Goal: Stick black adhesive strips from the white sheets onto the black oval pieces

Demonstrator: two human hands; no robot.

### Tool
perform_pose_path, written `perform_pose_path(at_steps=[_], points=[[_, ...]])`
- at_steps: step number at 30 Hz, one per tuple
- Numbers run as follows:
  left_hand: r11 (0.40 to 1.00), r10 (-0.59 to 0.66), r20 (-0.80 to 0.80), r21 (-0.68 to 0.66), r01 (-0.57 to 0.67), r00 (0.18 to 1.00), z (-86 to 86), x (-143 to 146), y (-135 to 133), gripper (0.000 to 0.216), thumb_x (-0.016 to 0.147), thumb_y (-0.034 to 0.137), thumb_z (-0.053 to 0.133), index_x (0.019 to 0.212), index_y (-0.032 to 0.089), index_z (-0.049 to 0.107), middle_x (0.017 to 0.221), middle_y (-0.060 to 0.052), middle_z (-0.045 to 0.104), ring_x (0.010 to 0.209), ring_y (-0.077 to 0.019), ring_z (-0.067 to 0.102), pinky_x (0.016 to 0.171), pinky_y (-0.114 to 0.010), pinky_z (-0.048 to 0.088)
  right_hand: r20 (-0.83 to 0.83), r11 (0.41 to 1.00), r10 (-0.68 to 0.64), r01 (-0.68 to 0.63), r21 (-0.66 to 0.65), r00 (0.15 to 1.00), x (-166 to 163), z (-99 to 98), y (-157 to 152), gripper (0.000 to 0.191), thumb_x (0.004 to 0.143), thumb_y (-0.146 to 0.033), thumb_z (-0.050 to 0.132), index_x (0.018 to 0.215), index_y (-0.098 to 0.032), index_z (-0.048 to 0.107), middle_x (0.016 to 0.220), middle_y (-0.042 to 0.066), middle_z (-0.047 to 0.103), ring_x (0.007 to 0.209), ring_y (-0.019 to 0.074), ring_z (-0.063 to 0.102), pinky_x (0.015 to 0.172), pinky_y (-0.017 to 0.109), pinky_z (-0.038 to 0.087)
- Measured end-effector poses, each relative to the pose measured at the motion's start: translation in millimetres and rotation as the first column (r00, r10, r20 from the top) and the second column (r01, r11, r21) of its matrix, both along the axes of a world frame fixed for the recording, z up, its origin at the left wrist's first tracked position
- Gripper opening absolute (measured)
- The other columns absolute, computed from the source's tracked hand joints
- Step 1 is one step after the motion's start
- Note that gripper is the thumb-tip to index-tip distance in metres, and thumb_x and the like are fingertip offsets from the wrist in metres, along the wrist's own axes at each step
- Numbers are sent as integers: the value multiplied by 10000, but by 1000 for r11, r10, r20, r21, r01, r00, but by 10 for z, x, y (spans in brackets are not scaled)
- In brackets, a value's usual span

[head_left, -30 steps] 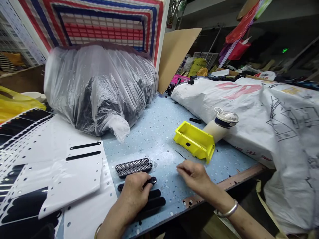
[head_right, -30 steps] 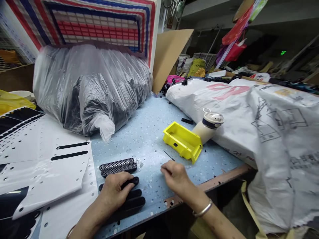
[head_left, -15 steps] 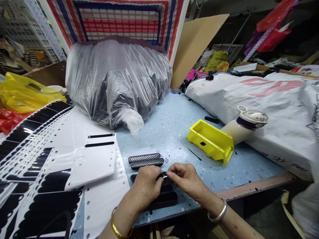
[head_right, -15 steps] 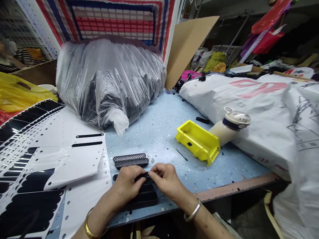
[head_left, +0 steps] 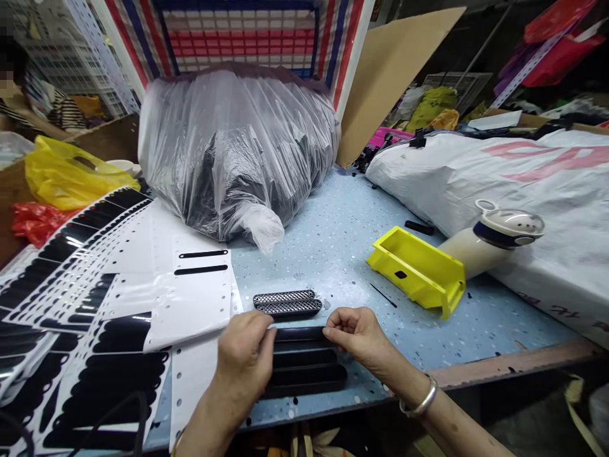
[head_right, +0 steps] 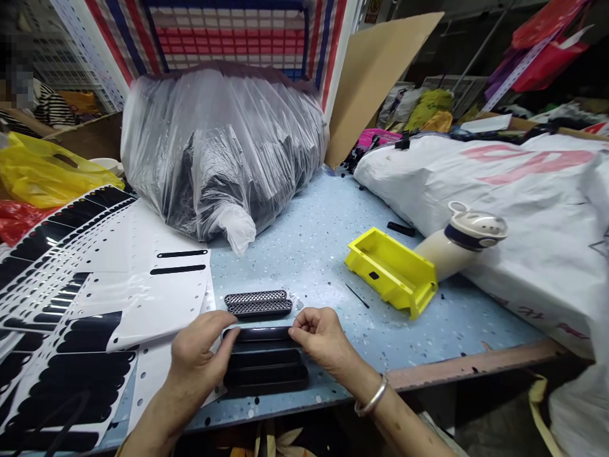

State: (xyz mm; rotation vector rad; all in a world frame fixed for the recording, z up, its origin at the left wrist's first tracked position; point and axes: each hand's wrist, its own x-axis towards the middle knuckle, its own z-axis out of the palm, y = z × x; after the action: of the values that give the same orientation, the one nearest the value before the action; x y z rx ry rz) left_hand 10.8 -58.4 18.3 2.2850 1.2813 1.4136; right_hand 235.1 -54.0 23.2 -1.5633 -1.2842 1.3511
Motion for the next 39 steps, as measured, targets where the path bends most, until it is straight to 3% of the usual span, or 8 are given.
perform_pose_path(at_steps=[3,7,10,14,17,24,39], points=[[990,140,-156,11,-140,978,-95,-151,-5,124,879,185,604,904,142,717,679,-59,661,622,-210,640,575,-312,512,47,1000,14,-15,23,999,2,-10,8,213,621,-366,669,550,-177,600,487,-27,518,469,105,459,443,234,357],[959,23,-321,-262,-112,947,-216,-158,29,191,901,276,606,838,195,767,629,-46,645,577,-206,640,545,-298,486,92,998,12,-18,66,996,-20,-7,20,243,628,-382,665,525,-181,577,471,-32,481,460,97,414,426,229,309],[914,-52,-287,-399,-69,957,-258,-138,61,197,903,262,606,823,212,779,688,-52,711,638,-206,683,605,-296,503,90,996,31,-38,84,996,-58,71,8,237,646,-376,647,522,-189,569,464,-35,462,455,99,405,420,232,307],[876,-50,-193,-480,-49,980,-277,-152,83,180,887,257,625,815,222,786,727,-41,746,685,-194,700,648,-284,511,69,990,67,-75,117,995,-106,228,-8,223,677,-363,643,548,-193,576,496,-29,483,472,107,431,422,230,352],[872,-48,-173,-488,-43,984,-283,-159,81,181,883,260,626,811,225,787,724,-36,751,687,-194,700,656,-290,512,74,989,46,-56,135,996,-99,242,5,224,678,-351,653,541,-188,582,507,-21,501,479,108,440,427,230,367],[885,-54,-174,-464,-33,983,-286,-167,69,214,904,270,589,819,224,780,734,-36,751,691,-194,702,653,-294,514,55,997,-12,8,82,998,-40,4,22,247,643,-357,657,502,-191,540,458,-43,454,444,94,403,422,229,325],[897,-35,-168,-439,-43,985,-338,-180,64,201,896,291,601,824,233,780,715,-23,742,664,-176,694,633,-261,503,235,975,-33,-20,222,972,-58,-63,24,251,665,-341,597,488,-213,473,466,-35,452,474,110,393,455,238,326]])
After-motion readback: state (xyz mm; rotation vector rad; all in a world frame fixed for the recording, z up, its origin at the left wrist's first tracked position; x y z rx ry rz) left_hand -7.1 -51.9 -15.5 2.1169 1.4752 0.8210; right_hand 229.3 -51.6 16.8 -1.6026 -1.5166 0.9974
